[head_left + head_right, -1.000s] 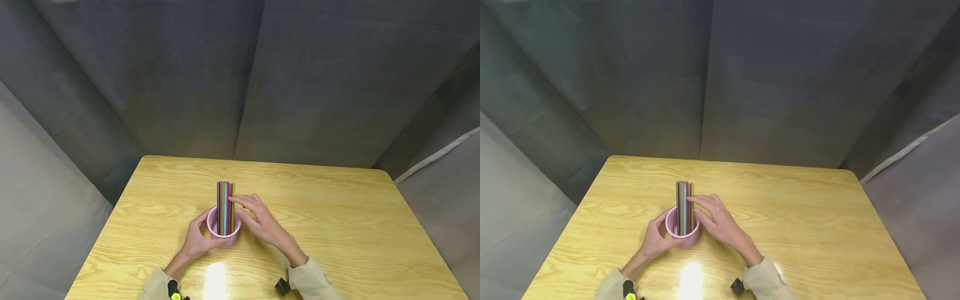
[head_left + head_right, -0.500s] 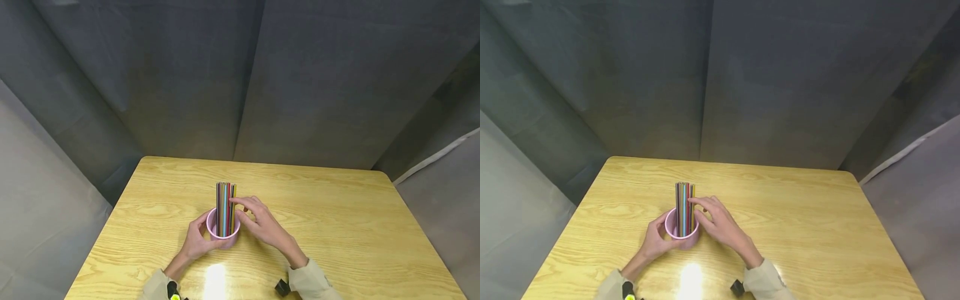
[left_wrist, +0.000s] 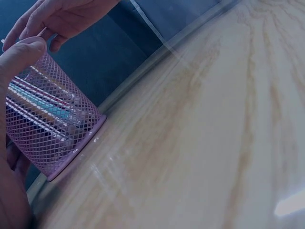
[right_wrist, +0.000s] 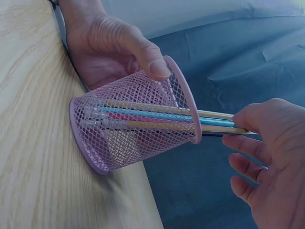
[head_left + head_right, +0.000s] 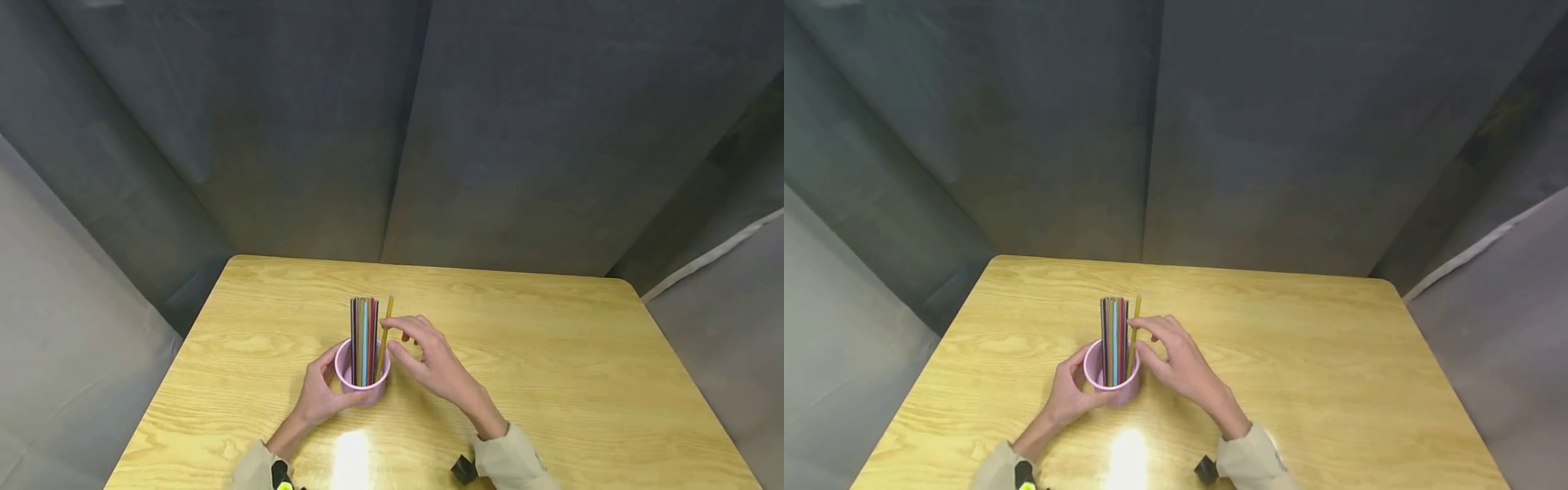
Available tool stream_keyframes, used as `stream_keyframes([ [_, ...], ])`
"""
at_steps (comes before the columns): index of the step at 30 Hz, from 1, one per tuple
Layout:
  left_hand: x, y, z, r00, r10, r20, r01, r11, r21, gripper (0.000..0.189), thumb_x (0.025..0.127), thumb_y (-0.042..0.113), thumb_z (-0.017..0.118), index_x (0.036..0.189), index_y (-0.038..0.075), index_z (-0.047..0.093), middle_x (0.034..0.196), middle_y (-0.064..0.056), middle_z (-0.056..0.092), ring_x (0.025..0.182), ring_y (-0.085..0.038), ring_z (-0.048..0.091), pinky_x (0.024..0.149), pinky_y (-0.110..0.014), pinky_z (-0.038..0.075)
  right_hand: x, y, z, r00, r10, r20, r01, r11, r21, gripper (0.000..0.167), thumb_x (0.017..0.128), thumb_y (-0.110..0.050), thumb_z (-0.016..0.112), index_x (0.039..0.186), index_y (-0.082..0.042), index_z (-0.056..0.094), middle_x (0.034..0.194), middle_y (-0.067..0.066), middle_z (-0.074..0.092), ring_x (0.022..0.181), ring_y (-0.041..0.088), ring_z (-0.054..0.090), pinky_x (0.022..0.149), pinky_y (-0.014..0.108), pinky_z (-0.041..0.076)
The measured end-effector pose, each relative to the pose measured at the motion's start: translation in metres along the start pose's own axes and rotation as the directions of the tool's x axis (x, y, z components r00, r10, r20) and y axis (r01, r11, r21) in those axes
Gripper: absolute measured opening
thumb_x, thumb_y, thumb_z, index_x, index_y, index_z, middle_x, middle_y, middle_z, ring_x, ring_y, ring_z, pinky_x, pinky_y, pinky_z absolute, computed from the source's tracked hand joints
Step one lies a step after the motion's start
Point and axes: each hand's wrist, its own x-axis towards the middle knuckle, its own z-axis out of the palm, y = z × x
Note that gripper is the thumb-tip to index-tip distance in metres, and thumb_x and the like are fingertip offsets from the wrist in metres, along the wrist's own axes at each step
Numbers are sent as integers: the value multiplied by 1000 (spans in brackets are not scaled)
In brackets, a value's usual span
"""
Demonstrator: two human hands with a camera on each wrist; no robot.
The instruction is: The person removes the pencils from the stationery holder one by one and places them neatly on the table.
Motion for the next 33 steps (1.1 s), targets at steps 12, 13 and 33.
stream_keyframes([
  [12, -1, -3, 1, 1000, 4, 10, -4, 1000, -6, 89, 69, -2, 92, 148, 0, 52, 142, -21, 63, 129, -25, 62, 115, -36, 48, -1, 0, 1, 1000, -18, -15, 19, 999, 39, 32, 102, -15, 68, 133, -15, 69, 127, -3, 72, 91, 18, 61, 75, 36, 56],
  [13, -1, -3, 1, 1000, 2, 10, -2, 1000, -10, 90, 68, -2, 92, 148, 0, 52, 142, -20, 63, 129, -25, 62, 115, -36, 48, -1, 0, 1, 1000, -21, -17, 22, 999, 45, 31, 101, -14, 68, 132, -15, 69, 125, -3, 73, 91, 17, 61, 75, 34, 55],
  [33, 0, 0, 1, 1000, -2, -1, 2, 1000, -7, 86, 69, -1, 92, 146, 0, 55, 137, -22, 65, 124, -25, 65, 111, -35, 52, 1, -6, 0, 998, -13, -63, 23, 986, 163, 18, 101, -6, 67, 114, -15, 75, 112, -1, 75, 86, 10, 59, 72, 25, 53],
])
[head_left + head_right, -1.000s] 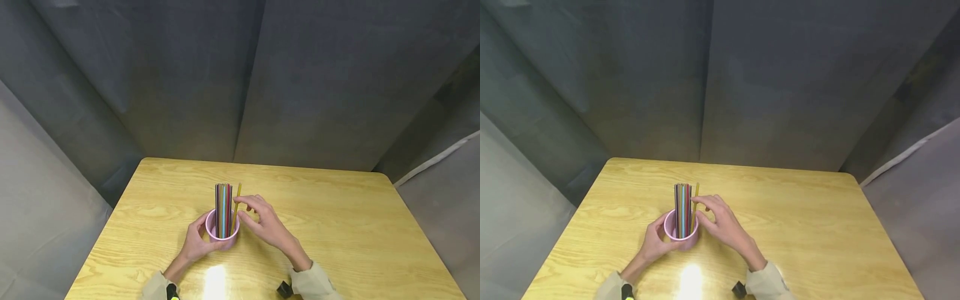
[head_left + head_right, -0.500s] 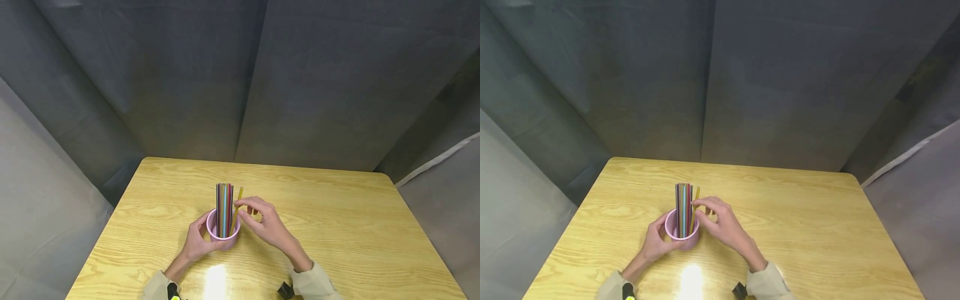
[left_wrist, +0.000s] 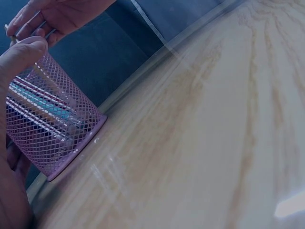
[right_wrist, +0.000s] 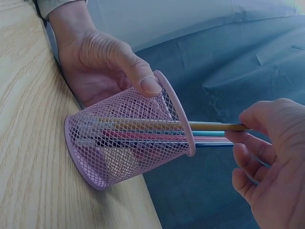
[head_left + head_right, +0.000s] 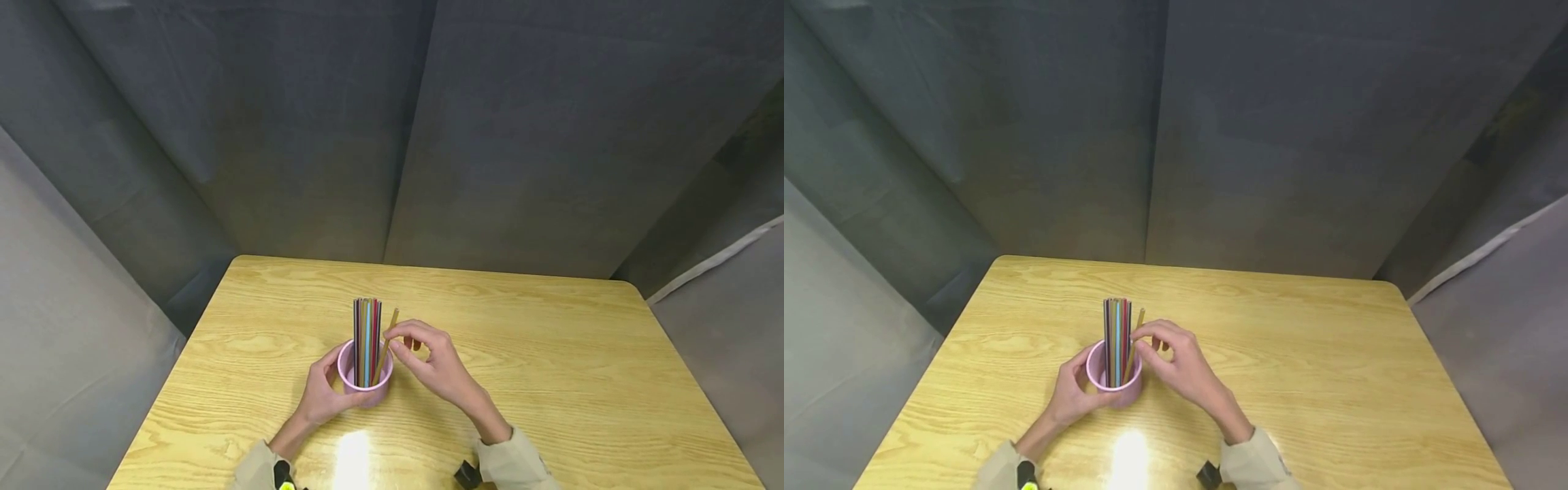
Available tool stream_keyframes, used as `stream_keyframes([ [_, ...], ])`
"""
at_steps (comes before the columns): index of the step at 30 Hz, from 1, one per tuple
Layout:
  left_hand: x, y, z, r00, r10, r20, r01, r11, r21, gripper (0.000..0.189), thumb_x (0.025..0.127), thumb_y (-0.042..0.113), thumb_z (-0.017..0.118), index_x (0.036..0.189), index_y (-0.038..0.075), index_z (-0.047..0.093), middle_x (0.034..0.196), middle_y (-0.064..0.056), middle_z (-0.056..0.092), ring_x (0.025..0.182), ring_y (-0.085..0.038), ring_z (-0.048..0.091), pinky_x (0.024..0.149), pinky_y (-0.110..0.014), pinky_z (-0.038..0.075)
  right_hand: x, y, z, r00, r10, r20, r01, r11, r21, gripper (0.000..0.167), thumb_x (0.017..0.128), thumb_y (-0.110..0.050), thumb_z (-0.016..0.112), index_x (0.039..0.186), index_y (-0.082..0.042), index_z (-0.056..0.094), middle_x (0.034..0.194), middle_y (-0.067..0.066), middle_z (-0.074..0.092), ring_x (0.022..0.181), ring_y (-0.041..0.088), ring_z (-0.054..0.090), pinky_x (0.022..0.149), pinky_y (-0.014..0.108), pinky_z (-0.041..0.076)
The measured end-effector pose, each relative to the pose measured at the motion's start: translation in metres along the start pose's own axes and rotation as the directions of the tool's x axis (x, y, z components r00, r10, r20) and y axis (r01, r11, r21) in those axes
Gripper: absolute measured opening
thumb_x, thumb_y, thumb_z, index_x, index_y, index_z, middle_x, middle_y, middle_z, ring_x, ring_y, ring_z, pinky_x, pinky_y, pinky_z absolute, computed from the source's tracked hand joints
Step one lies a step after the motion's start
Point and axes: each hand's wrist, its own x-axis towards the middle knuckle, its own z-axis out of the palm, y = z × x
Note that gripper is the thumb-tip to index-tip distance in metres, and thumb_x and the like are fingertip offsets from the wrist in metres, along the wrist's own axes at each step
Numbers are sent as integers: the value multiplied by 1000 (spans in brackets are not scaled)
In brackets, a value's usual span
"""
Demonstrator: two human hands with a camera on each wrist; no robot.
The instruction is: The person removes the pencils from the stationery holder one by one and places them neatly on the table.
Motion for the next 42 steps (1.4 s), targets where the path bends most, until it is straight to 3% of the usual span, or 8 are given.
stream_keyframes([
  [11, 0, 1, 1, 1000, 30, 4, -30, 1000, 2, 89, 66, -6, 93, 146, -4, 53, 136, -25, 65, 124, -25, 65, 112, -33, 51, 3, -6, -5, 998, -3, -56, 3, 1000, 0, 26, 98, -1, 69, 122, -10, 72, 99, -1, 69, 79, 20, 57, 69, 24, 51],
  [17, -1, 2, 2, 1000, 9, 6, -9, 1000, -7, 89, 67, -5, 93, 146, -2, 54, 137, -24, 65, 125, -26, 64, 112, -34, 51, 2, -8, -9, 997, 3, -76, -2, 1000, 5, 28, 98, 0, 68, 124, -10, 71, 92, -1, 64, 77, 26, 56, 68, 24, 50],
  [29, -4, 0, -3, 1000, -1, 0, 1, 1000, 13, 89, 67, -2, 93, 147, 0, 54, 137, -21, 65, 125, -24, 64, 113, -34, 50, 5, -11, -15, 985, -48, -166, 56, 997, 45, 31, 96, 9, 65, 121, -8, 72, 96, 2, 68, 76, 16, 53, 68, 22, 47],
  [36, -4, 1, -2, 1000, -18, -9, 18, 1000, 10, 89, 65, -3, 93, 146, -2, 54, 138, -22, 65, 127, -24, 63, 115, -35, 49, 6, -13, -20, 967, -97, -234, 113, 992, 55, 31, 94, 14, 64, 116, -5, 73, 101, 7, 72, 75, 14, 54, 66, 25, 49],
  [42, -4, 0, -1, 1000, -8, -7, 8, 1000, 11, 89, 65, -5, 93, 145, -3, 55, 136, -22, 66, 126, -24, 64, 114, -33, 49, 7, -15, -24, 949, -133, -287, 154, 987, 52, 33, 88, 19, 66, 114, -1, 73, 95, 9, 69, 73, 13, 53, 64, 20, 46],
])
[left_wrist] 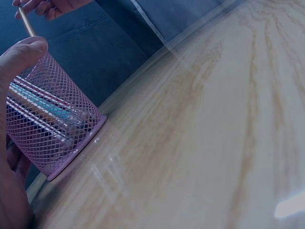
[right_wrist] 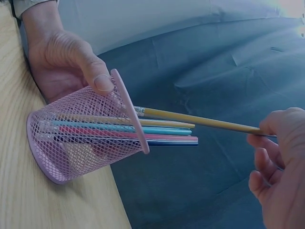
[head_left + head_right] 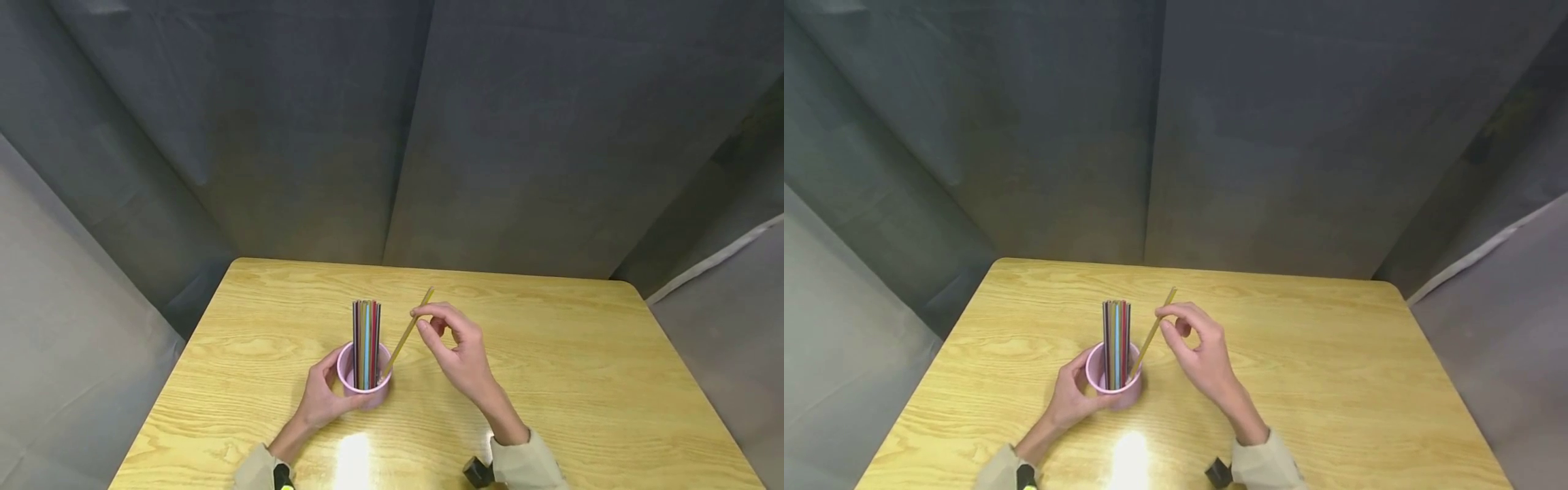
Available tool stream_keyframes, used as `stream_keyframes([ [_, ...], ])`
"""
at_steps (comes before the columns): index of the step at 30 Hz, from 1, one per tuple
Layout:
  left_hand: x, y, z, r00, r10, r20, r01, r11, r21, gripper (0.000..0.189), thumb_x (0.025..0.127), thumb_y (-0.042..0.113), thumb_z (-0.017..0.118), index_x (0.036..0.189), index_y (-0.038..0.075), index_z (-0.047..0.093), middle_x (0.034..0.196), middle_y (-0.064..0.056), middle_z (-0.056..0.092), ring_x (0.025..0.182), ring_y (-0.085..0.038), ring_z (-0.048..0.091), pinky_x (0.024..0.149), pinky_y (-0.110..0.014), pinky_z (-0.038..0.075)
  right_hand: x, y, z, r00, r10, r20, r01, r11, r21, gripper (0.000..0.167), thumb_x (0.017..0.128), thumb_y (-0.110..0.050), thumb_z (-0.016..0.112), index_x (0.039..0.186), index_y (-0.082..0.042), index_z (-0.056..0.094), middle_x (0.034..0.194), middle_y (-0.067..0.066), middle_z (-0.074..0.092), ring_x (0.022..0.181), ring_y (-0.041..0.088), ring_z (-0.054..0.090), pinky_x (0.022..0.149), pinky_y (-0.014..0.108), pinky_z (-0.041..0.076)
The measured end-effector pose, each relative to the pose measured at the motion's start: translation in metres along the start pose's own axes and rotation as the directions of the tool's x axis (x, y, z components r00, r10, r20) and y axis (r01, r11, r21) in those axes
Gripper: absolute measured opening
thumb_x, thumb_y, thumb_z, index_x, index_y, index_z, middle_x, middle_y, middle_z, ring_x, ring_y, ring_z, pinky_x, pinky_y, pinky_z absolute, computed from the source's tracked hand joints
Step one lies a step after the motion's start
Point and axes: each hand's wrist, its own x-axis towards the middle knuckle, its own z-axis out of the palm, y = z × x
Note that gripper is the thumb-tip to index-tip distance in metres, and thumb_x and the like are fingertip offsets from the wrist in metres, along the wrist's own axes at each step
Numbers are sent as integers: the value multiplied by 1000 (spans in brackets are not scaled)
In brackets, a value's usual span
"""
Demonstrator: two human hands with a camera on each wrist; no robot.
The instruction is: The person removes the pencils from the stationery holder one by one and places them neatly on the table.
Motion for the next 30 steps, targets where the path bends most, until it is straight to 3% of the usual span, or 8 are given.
stream_keyframes([
  [12, 2, -1, 1, 1000, -7, -2, 7, 1000, -12, 89, 64, -5, 93, 145, -2, 55, 138, -21, 65, 127, -24, 63, 115, -34, 48, 6, 1, -12, 997, -19, -81, 21, 1000, 15, 33, 86, 24, 65, 109, 2, 74, 95, 14, 71, 73, 14, 52, 60, 22, 44],
  [23, 1, 2, 2, 1000, -23, -5, 23, 999, -22, 90, 64, -8, 92, 145, -2, 55, 139, -22, 64, 129, -24, 62, 115, -33, 48, 1, 17, -13, 997, 81, 8, -80, 996, -50, 26, 92, 15, 68, 106, -5, 77, 92, 7, 74, 71, 13, 52, 61, 20, 43],
  [30, 0, 0, 2, 1000, -5, -11, 5, 1000, -18, 87, 65, -6, 92, 144, -3, 55, 137, -22, 65, 127, -24, 63, 115, -32, 48, -9, 37, -6, 985, 170, 34, -165, 980, -111, 19, 89, 15, 71, 101, 1, 77, 89, 14, 75, 70, 15, 53, 61, 20, 46],
])
